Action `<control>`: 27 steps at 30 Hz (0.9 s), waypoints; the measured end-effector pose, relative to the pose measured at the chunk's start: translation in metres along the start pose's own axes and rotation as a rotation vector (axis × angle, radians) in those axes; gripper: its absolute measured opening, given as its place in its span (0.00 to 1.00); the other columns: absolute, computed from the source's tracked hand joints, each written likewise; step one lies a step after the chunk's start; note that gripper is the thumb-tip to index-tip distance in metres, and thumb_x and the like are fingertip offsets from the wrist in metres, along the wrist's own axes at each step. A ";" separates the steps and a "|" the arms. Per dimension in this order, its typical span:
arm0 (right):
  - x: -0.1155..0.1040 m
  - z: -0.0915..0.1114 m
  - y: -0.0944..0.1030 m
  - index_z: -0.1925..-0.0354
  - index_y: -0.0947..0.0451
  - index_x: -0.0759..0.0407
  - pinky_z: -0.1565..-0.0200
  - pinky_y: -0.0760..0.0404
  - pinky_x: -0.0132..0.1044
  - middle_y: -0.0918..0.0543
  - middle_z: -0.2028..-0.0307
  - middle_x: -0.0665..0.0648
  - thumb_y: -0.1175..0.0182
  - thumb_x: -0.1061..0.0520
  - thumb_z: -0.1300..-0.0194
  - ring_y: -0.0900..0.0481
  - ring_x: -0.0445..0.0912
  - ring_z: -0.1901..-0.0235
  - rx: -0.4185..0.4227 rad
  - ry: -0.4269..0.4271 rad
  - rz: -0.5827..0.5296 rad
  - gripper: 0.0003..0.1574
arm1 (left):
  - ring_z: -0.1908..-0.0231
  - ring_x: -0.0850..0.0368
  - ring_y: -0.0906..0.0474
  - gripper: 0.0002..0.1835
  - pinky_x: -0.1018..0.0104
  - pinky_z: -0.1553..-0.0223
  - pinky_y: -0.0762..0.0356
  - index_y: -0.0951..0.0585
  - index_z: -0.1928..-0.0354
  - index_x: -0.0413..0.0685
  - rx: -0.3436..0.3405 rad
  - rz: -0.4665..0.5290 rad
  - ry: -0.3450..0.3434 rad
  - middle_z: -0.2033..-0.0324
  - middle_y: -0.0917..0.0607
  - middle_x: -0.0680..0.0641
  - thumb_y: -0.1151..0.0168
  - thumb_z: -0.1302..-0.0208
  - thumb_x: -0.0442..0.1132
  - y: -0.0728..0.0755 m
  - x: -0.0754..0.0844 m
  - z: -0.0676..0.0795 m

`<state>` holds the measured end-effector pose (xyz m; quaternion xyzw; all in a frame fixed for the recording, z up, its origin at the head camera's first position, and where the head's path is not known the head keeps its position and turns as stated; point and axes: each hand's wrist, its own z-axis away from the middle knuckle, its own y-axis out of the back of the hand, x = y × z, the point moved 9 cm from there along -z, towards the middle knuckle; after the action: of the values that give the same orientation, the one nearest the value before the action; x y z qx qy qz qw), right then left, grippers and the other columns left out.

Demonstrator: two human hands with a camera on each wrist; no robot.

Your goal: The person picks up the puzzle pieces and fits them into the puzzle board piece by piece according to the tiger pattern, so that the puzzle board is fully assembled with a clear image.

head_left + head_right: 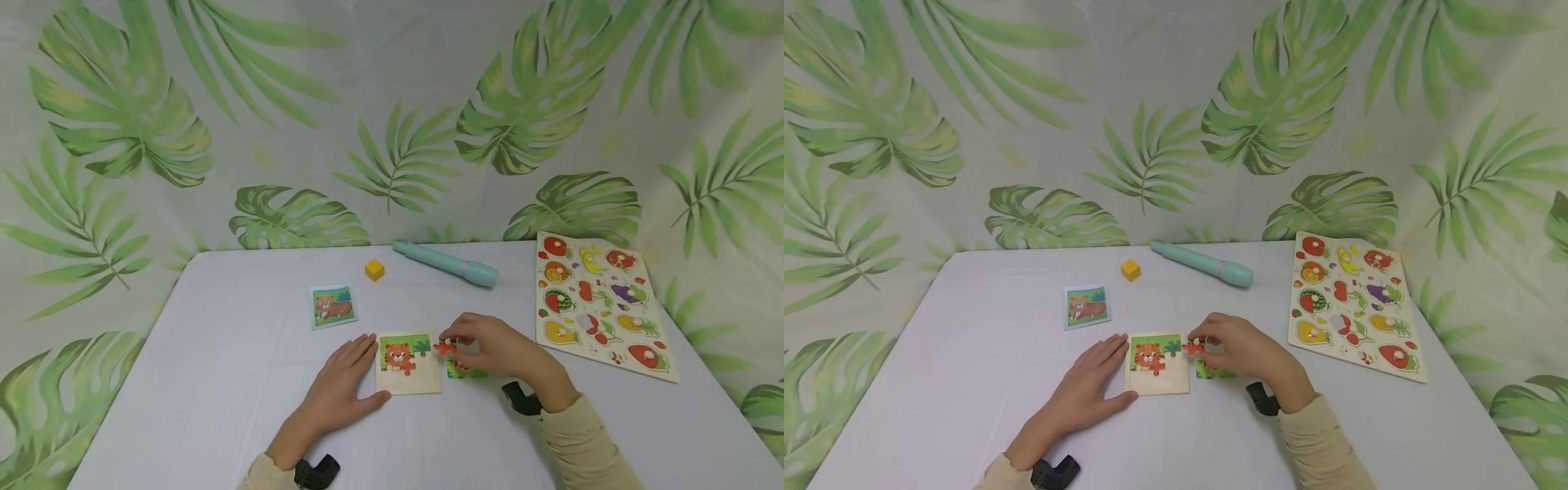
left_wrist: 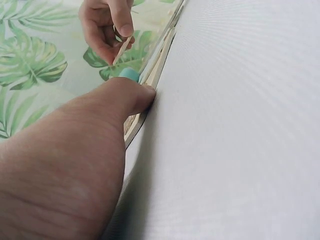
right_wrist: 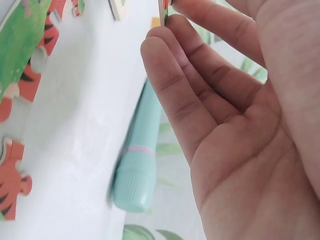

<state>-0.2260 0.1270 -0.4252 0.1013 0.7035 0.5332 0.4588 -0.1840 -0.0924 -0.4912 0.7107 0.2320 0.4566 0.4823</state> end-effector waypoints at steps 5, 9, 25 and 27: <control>-0.004 -0.006 -0.002 0.45 0.14 0.55 0.57 0.13 0.41 0.15 0.54 0.49 0.30 0.58 0.34 0.18 0.41 0.59 -0.011 0.009 0.011 0.19 | 0.20 0.50 0.47 0.49 0.52 0.20 0.46 0.38 0.21 0.42 -0.001 -0.005 -0.006 0.20 0.39 0.46 0.36 0.35 0.65 0.000 0.000 -0.001; -0.008 -0.009 -0.005 0.45 0.14 0.55 0.57 0.13 0.43 0.15 0.54 0.49 0.31 0.60 0.34 0.17 0.45 0.58 -0.012 0.026 -0.023 0.18 | 0.20 0.50 0.47 0.50 0.52 0.20 0.46 0.38 0.21 0.42 0.000 -0.006 -0.002 0.20 0.39 0.46 0.36 0.35 0.65 0.001 0.000 -0.001; -0.010 -0.017 -0.028 0.49 0.12 0.54 0.61 0.16 0.31 0.16 0.56 0.48 0.30 0.61 0.36 0.21 0.39 0.64 -0.015 0.064 -0.023 0.16 | 0.20 0.51 0.46 0.50 0.53 0.20 0.47 0.37 0.21 0.42 -0.011 -0.021 0.006 0.21 0.39 0.46 0.36 0.35 0.66 -0.001 -0.002 -0.001; -0.010 -0.018 -0.031 0.49 0.12 0.54 0.61 0.17 0.31 0.16 0.56 0.47 0.30 0.61 0.36 0.21 0.39 0.64 -0.019 0.062 -0.025 0.16 | 0.20 0.51 0.46 0.50 0.52 0.20 0.47 0.37 0.21 0.42 -0.010 -0.020 0.006 0.21 0.38 0.46 0.36 0.35 0.65 -0.001 -0.002 -0.001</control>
<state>-0.2234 0.0967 -0.4457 0.0717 0.7135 0.5370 0.4444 -0.1856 -0.0929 -0.4929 0.7047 0.2381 0.4550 0.4896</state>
